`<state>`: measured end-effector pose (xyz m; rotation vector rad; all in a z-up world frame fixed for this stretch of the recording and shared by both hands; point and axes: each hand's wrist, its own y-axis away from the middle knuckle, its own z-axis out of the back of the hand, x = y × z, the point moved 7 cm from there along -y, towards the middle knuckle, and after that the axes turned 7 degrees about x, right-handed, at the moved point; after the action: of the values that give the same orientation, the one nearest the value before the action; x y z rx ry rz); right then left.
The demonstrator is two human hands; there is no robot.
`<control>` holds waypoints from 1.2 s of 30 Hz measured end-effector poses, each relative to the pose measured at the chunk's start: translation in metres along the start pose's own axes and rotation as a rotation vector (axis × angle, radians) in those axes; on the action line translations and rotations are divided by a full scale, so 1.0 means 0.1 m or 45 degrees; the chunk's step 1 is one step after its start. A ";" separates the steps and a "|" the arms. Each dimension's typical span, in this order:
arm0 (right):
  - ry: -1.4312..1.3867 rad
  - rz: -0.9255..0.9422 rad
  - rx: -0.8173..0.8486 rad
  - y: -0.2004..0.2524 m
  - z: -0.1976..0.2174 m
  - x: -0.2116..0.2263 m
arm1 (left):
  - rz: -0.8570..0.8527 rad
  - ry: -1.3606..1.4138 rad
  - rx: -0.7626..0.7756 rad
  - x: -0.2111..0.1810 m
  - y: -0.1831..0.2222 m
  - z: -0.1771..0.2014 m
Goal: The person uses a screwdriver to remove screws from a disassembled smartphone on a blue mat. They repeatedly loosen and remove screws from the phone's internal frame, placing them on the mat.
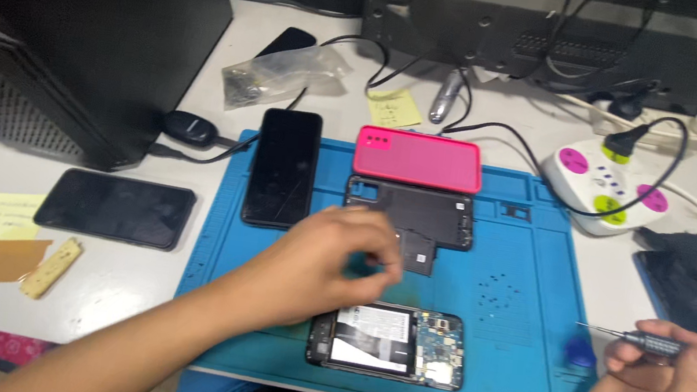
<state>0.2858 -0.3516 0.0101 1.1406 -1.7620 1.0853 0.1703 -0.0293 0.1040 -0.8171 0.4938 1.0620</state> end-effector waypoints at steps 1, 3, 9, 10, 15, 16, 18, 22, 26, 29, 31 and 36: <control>0.000 -0.009 0.006 0.03 -0.01 -0.01 | 0.010 0.000 -0.003 0.01 0.16 0.02; 0.117 0.083 0.102 0.09 -0.08 0.06 | 0.289 0.159 -0.191 0.19 0.52 0.14; 0.386 0.289 0.293 0.38 -0.12 -0.01 | 0.566 0.108 -0.483 0.33 1.05 0.10; 0.393 0.286 0.298 0.45 -0.18 -0.01 | 0.571 0.116 -0.484 0.35 1.07 0.07; 0.228 0.240 0.368 0.73 -0.57 0.04 | 0.332 -0.090 -0.404 0.27 0.99 -0.15; 0.233 0.240 0.366 0.72 -0.58 0.04 | 0.331 -0.084 -0.401 0.25 0.98 -0.14; 0.244 0.277 0.350 0.72 -0.58 0.06 | 0.291 -0.125 -0.350 0.20 0.94 -0.13; 0.277 0.234 0.367 0.73 -0.61 0.09 | 0.283 -0.140 -0.340 0.26 0.95 -0.19; 0.215 0.232 0.392 0.74 -0.61 0.10 | 0.273 -0.245 -0.348 0.28 0.94 -0.22; 0.188 0.217 0.385 0.72 -0.58 0.08 | 0.295 -0.279 -0.338 0.27 0.93 -0.22; 0.170 0.207 0.382 0.72 -0.57 0.07 | 0.298 -0.288 -0.328 0.28 0.93 -0.24; 0.146 0.210 0.383 0.71 -0.58 0.07 | 0.300 -0.281 -0.332 0.27 0.92 -0.23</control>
<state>0.2252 -0.2830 0.0191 1.0964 -1.6627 1.5255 0.0986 -0.0092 0.0387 -0.8706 0.2706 1.4380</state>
